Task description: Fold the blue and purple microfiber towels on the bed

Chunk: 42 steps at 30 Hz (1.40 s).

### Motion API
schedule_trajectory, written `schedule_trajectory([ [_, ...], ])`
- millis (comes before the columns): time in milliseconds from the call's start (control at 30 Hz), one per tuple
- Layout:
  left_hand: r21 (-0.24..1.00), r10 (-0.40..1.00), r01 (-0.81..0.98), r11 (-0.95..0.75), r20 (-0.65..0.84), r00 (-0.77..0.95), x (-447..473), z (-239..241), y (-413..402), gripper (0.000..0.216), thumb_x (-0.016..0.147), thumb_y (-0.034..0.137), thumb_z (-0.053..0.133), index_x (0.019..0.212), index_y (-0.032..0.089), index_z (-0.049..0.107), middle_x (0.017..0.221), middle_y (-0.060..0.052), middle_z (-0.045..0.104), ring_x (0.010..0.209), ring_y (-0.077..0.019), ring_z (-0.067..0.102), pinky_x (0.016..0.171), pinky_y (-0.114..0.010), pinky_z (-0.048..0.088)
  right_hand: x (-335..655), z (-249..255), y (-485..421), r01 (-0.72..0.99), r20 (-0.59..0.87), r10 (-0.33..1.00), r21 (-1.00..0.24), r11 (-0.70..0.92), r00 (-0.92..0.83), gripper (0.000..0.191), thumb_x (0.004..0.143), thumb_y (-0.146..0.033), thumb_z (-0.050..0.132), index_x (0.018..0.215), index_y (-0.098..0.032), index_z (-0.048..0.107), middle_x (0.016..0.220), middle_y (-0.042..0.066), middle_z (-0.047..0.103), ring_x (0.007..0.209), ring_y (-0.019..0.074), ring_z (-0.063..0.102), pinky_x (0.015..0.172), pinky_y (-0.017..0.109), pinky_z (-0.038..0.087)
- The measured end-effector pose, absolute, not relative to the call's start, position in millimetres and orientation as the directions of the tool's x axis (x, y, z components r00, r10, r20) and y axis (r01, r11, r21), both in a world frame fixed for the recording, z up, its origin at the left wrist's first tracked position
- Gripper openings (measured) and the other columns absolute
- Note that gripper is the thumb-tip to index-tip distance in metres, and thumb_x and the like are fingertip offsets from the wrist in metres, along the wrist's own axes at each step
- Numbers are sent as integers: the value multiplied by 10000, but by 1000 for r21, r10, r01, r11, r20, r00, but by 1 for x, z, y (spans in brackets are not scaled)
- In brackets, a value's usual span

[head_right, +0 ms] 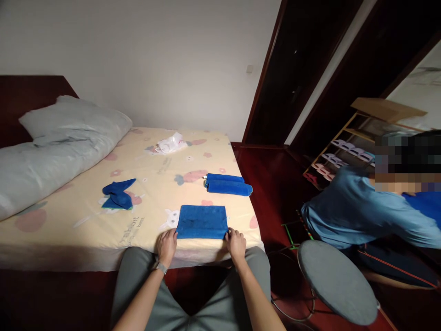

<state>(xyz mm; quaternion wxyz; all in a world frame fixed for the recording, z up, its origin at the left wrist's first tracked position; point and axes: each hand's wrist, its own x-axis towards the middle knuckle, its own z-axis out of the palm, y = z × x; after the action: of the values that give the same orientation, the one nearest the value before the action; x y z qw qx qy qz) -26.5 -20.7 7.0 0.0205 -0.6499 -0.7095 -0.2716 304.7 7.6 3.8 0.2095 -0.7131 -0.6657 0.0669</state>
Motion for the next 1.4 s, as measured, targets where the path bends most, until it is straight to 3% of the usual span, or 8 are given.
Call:
schedule_trajectory([
  [100,330,889,933,-141,458,-28,-20,12,-23,382,972,184,364,1232,206,644,1219,-114,693,1184,-263,604,1022,-450,468,292,16,2,934,284,956,-356,36,71,375,943,-274,449,1260,-193,631,1176,180,649,1018,310,616,861,433,477],
  [233,259,858,857,-445,399,324,9,21,-25,481,985,215,369,1459,245,451,1488,-59,506,1396,-234,435,1171,-486,346,255,22,-5,850,375,887,-339,402,-270,466,960,-243,416,1416,-237,511,1390,130,556,1247,291,522,1049,477,408],
  [333,227,827,811,-540,321,461,27,21,-25,533,996,286,389,1525,267,328,1568,-44,394,1447,-225,357,1197,-492,308,230,14,-9,797,342,840,-301,523,-422,541,964,-294,447,1501,-253,397,1492,91,483,1382,282,418,1147,508,313],
  [533,239,848,825,-512,293,441,10,5,-27,563,1007,318,387,1552,262,256,1576,-53,375,1450,-205,352,1194,-451,322,243,-9,-11,794,316,830,-273,543,-459,598,1000,-331,387,1567,-215,237,1575,77,352,1455,241,325,1182,462,290],
  [667,250,866,842,-478,296,403,-19,1,-30,564,1006,341,398,1548,251,274,1556,-59,410,1440,-207,370,1199,-441,315,271,-13,-10,807,306,842,-272,524,-443,595,1009,-341,378,1568,-197,232,1586,78,323,1466,239,299,1192,453,284],
  [867,308,874,835,-456,331,356,-40,0,-25,508,993,296,404,1499,251,382,1515,-53,475,1408,-203,422,1157,-424,391,298,-14,-3,804,281,859,-316,503,-427,567,988,-286,399,1538,-178,320,1558,101,381,1440,252,354,1174,470,339],
  [1100,335,892,863,-378,381,243,-40,-6,-11,469,885,133,441,1319,241,582,1368,-70,605,1290,-226,536,1100,-440,452,310,-8,4,806,325,873,-359,470,-364,593,834,-99,447,1419,-172,516,1426,133,538,1307,262,512,1107,450,433],
  [1400,288,853,839,-462,401,332,-52,10,-17,370,917,129,430,1207,232,636,1196,-74,701,1153,-219,632,1031,-412,495,317,18,3,794,235,913,-452,406,-334,525,811,-74,439,1268,-245,632,1163,86,683,1071,252,626,999,412,472],
])
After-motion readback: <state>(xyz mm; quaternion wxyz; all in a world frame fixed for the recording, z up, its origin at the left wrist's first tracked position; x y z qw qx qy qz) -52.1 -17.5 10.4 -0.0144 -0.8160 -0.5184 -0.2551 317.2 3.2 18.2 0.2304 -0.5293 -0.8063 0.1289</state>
